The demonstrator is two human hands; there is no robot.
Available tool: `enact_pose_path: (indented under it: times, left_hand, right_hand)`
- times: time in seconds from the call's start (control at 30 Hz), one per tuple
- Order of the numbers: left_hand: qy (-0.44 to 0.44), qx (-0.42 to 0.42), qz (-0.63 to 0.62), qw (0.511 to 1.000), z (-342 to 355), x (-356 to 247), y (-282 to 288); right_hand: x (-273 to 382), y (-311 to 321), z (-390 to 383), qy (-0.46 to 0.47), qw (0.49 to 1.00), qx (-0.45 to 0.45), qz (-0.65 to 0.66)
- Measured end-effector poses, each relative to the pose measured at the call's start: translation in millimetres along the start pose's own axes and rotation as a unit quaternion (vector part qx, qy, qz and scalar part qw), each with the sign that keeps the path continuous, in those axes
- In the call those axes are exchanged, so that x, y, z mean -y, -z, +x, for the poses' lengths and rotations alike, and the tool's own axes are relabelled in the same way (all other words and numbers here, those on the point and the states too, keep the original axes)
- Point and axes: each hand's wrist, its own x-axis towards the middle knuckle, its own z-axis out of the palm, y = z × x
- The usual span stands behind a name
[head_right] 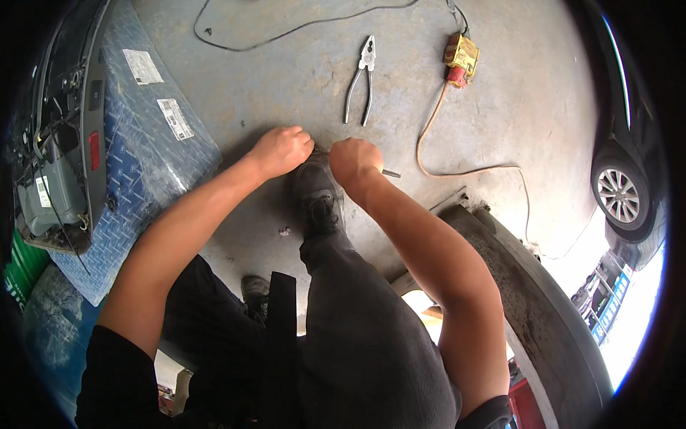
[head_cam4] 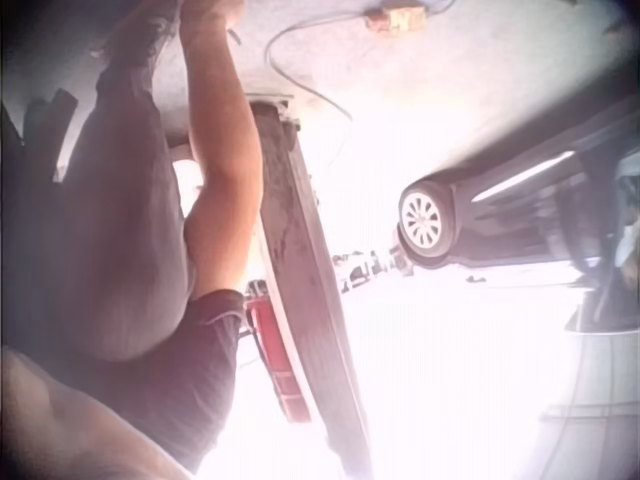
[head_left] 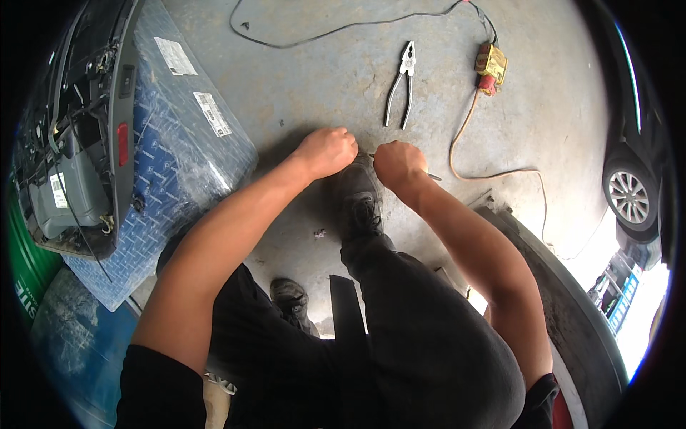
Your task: The person works on a car part placed on a blue mat, using a soldering iron to heat and manipulate small components. They handle wires and connectors, adjusting and securing them with tools.
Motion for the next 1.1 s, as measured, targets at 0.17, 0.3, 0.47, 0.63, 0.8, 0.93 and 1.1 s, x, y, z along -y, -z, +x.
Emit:
enact_pose_path:
  times: [0.17,0.3,0.47,0.63,0.8,0.93,1.1]
  left_hand:
    - [0.005,-0.007,-0.009,1.000,-1,1,-3]
    - [-0.001,-0.004,-0.004,1.000,-1,1,-3]
    - [0.000,-0.007,0.007,1.000,-1,1,-3]
    - [0.004,-0.002,0.005,1.000,-1,0,-3]
    - [0.008,-0.013,0.007,1.000,-2,-1,-4]
    - [0.009,-0.012,0.011,1.000,-1,-2,-4]
    - [0.018,-0.013,0.006,1.000,-2,-2,-4]
  right_hand:
    - [2,-1,0,-0.008,1.000,-0.007,-0.021]
    - [3,-2,1,-0.002,1.000,-0.011,-0.029]
    - [3,-3,3,-0.006,1.000,-0.010,-0.015]
    - [1,-5,8,-0.001,1.000,-0.012,0.002]
    - [-3,-11,15,0.008,1.000,-0.013,0.012]
    - [-4,-15,19,0.003,1.000,-0.016,0.012]
    - [-3,-17,20,0.008,1.000,-0.022,0.011]
